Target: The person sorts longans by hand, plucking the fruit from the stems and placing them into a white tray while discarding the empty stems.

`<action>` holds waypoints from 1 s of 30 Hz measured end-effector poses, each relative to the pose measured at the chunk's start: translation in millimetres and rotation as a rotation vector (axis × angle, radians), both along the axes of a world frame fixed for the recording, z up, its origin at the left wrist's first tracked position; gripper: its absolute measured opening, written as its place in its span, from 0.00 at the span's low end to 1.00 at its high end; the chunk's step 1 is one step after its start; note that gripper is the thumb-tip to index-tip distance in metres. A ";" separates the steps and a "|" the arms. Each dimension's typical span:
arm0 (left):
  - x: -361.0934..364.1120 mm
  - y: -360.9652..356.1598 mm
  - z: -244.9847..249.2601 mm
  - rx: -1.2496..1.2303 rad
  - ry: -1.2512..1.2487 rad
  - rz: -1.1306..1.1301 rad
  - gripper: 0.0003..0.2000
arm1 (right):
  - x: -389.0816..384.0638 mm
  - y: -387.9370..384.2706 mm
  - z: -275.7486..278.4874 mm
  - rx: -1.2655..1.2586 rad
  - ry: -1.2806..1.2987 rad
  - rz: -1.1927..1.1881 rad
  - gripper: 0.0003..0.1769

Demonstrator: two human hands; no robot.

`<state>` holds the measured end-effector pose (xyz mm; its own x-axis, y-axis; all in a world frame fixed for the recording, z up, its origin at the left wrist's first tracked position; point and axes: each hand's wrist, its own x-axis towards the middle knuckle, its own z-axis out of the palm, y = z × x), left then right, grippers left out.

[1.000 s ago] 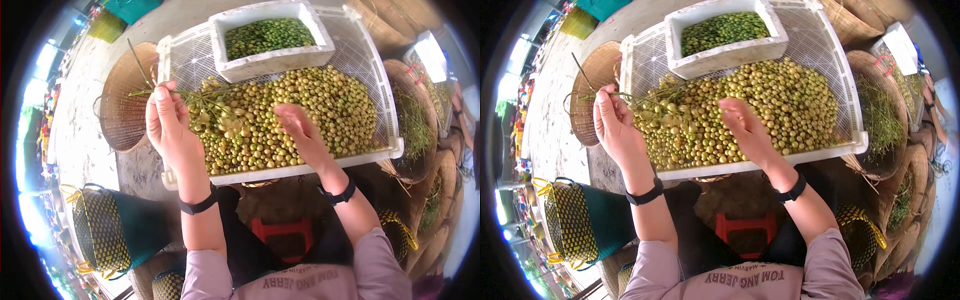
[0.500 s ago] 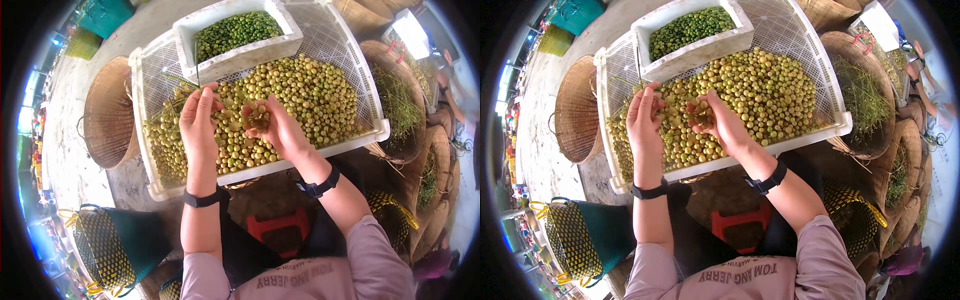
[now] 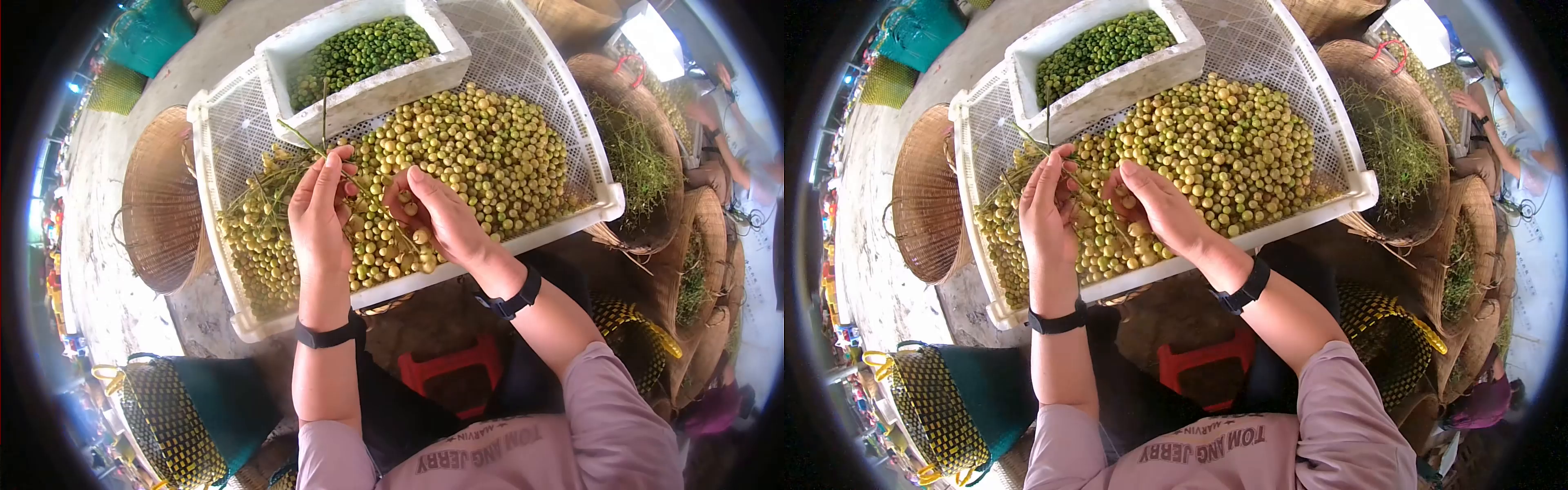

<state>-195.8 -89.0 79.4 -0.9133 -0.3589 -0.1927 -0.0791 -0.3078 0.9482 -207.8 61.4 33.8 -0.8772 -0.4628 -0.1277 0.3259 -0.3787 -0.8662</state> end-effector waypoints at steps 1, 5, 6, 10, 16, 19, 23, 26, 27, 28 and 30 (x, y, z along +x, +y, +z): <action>-0.7 0.0 -2.1 0.010 0.006 0.006 0.12 | 0.9 -0.7 1.7 -0.026 -0.022 -0.009 0.23; -1.6 4.1 -2.7 0.003 0.037 0.063 0.12 | -3.8 -0.3 -0.9 -0.009 -0.165 -0.108 0.17; -0.2 8.3 -0.5 -0.105 0.082 0.069 0.12 | -5.8 5.9 7.2 -0.072 -0.357 -0.086 0.14; 2.5 17.3 1.3 -0.196 0.187 0.134 0.11 | -20.0 17.9 -21.6 -0.457 -0.688 -0.201 0.14; 0.3 1.4 9.7 0.024 0.179 0.158 0.11 | -16.7 25.0 -2.9 -0.291 -0.486 -0.131 0.14; -0.1 2.3 12.2 0.104 0.158 0.149 0.11 | -14.7 27.6 -14.5 -0.287 -0.465 -0.084 0.16; 0.8 3.8 14.5 0.123 0.148 0.122 0.11 | -13.6 30.1 -11.2 -0.306 -0.473 -0.055 0.16; 2.8 2.5 12.7 0.102 0.140 0.058 0.10 | -18.7 36.4 -14.2 -0.320 -0.422 -0.008 0.15; 3.9 3.4 12.7 0.055 0.110 0.007 0.10 | -20.5 37.8 -14.0 -0.346 -0.377 0.025 0.15; 4.9 4.5 12.6 0.007 0.081 -0.043 0.09 | -20.0 39.2 -13.5 -0.346 -0.374 0.025 0.15; 6.4 8.4 12.4 -0.098 0.054 -0.120 0.09 | -17.8 40.3 -4.3 -0.273 -0.252 -0.048 0.15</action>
